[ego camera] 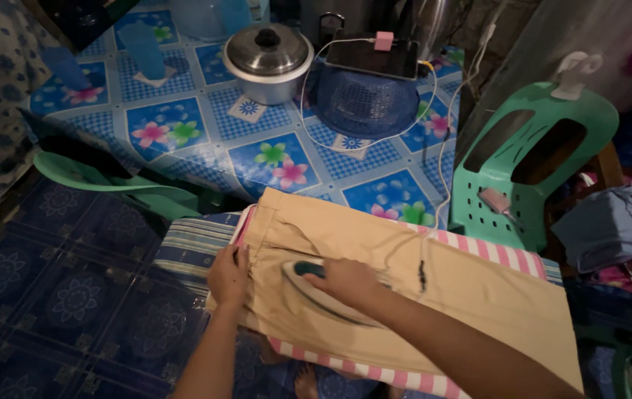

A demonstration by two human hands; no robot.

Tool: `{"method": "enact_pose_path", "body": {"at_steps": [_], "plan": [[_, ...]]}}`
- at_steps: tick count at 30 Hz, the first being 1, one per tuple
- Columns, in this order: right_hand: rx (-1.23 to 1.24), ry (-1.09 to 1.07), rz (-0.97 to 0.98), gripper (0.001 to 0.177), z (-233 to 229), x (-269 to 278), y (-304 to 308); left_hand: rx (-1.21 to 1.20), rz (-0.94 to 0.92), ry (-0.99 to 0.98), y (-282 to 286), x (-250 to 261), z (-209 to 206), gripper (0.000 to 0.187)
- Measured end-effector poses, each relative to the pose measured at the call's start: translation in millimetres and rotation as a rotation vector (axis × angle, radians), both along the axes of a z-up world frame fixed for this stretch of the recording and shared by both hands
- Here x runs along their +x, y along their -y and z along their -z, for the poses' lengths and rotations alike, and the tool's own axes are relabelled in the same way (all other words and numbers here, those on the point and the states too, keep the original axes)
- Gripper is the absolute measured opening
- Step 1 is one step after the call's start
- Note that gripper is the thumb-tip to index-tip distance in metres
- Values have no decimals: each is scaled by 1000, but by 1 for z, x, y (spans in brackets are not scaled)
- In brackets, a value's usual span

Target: The person irons a pair of beige trousers laid out on a striped ironing board. They smooth the fabric with their hands and use a steam iron to press the garment, moving the iron back and forth across the surface.

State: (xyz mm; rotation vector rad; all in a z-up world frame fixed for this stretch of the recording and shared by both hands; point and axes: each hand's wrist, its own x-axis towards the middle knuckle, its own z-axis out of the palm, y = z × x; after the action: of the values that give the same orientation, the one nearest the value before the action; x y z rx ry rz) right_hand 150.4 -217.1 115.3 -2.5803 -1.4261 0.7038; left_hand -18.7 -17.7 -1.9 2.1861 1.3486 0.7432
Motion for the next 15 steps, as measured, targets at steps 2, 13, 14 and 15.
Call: {"method": "enact_pose_path", "body": {"at_steps": [2, 13, 14, 15], "plan": [[-28, 2, 11, 65, 1, 15, 27, -19, -12, 0, 1, 0, 1, 34], [-156, 30, 267, 59, -21, 52, 168, 14, 4, -21, 3, 0, 2, 38], [-185, 25, 287, 59, -21, 51, 169, 3, 1, -28, 2, 0, 2, 39], [-157, 28, 277, 59, -21, 51, 167, -9, -2, -34, 2, 0, 1, 39]]}}
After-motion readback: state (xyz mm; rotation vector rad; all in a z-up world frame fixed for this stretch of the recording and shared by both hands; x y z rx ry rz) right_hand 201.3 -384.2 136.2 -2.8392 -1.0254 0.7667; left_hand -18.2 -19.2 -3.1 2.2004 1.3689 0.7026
